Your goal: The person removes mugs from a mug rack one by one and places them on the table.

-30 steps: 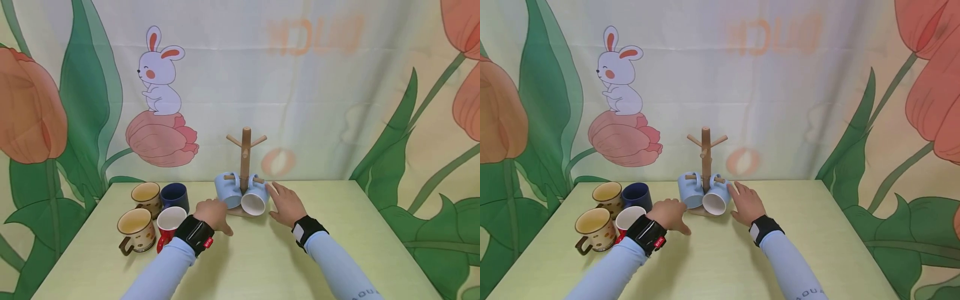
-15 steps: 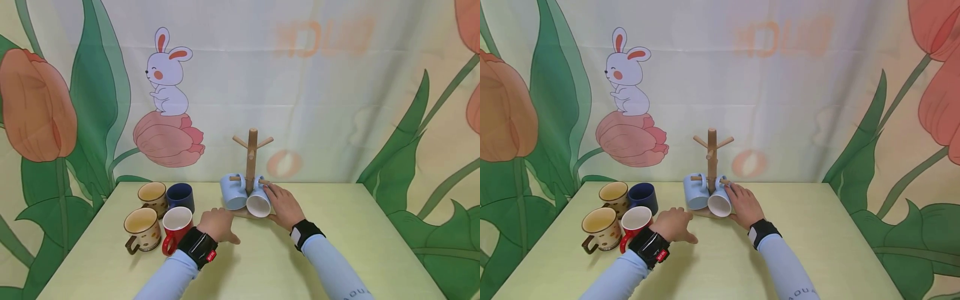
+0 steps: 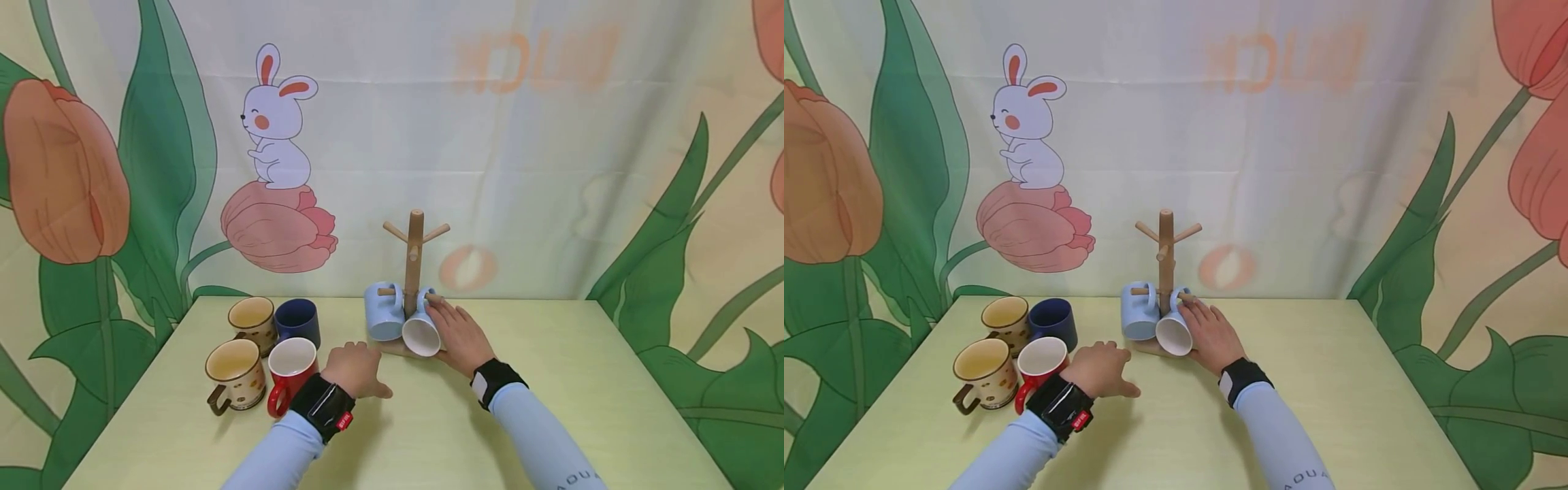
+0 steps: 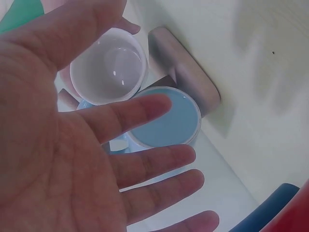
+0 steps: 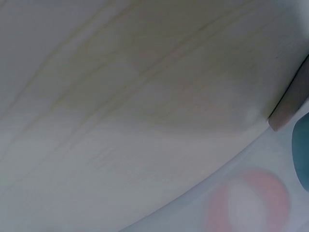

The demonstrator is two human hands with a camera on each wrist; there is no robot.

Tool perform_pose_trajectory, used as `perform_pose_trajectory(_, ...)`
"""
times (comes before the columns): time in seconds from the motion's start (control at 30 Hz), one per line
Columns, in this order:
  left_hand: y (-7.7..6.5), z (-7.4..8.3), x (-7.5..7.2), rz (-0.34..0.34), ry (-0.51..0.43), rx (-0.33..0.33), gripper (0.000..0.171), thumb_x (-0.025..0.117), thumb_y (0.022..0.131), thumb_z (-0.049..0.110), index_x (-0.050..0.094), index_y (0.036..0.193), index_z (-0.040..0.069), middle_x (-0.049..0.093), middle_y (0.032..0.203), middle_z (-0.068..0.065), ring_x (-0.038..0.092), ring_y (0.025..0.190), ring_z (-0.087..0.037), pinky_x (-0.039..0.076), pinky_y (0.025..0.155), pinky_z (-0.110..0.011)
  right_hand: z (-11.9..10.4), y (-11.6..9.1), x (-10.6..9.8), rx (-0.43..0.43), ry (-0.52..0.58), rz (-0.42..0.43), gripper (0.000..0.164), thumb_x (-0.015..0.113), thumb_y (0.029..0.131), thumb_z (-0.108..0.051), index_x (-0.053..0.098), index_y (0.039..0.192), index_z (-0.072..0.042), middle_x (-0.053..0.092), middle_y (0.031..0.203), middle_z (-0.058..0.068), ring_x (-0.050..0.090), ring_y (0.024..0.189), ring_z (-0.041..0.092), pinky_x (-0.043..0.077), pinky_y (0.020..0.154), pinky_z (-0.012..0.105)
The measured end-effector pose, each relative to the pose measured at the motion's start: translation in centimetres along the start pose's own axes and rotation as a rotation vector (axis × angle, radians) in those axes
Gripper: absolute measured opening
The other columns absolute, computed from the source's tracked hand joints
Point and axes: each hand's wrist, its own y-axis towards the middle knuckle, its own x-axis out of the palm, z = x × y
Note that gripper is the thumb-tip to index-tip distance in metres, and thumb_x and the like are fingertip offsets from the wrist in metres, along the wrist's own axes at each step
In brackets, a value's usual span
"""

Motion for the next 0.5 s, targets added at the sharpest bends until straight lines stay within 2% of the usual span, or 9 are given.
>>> perform_pose_trajectory(0.13, 0.0, 0.0, 0.0, -0.017, -0.001, -0.006, 0.051, 0.083, 0.07, 0.054, 0.073, 0.093, 0.009, 0.064, 0.087, -0.011, 0.06, 0.084, -0.031, 0.05, 0.069, -0.048, -0.2, 0.2, -0.2, 0.0, -0.029, 0.012, 0.103, 0.091, 0.066, -0.046, 0.039, 0.145, -0.005, 0.043, 0.15, 0.011, 0.04, 0.139, 0.027, 0.039, 0.106, 0.047)
perform_pose_trajectory(0.33, -0.2, 0.0, 0.1, -0.052, -0.016, -0.016, 0.052, 0.083, 0.071, 0.054, 0.073, 0.096, 0.009, 0.063, 0.089, -0.011, 0.06, 0.086, -0.031, 0.05, 0.072, -0.048, -0.9, 0.3, -0.8, 0.047, 0.044, 0.007, 0.104, 0.093, 0.063, -0.044, 0.041, 0.143, -0.003, 0.05, 0.144, 0.015, 0.046, 0.133, 0.03, 0.042, 0.103, 0.048)
perform_pose_trajectory(0.5, -0.3, 0.0, 0.1, -0.05, -0.023, -0.014, 0.051, 0.083, 0.072, 0.052, 0.073, 0.096, 0.008, 0.063, 0.09, -0.012, 0.06, 0.086, -0.032, 0.05, 0.072, -0.049, -1.5, 0.1, -1.3, 0.097, 0.069, 0.017, 0.101, 0.093, 0.064, -0.044, 0.042, 0.141, -0.002, 0.053, 0.139, 0.017, 0.05, 0.13, 0.031, 0.044, 0.101, 0.048)
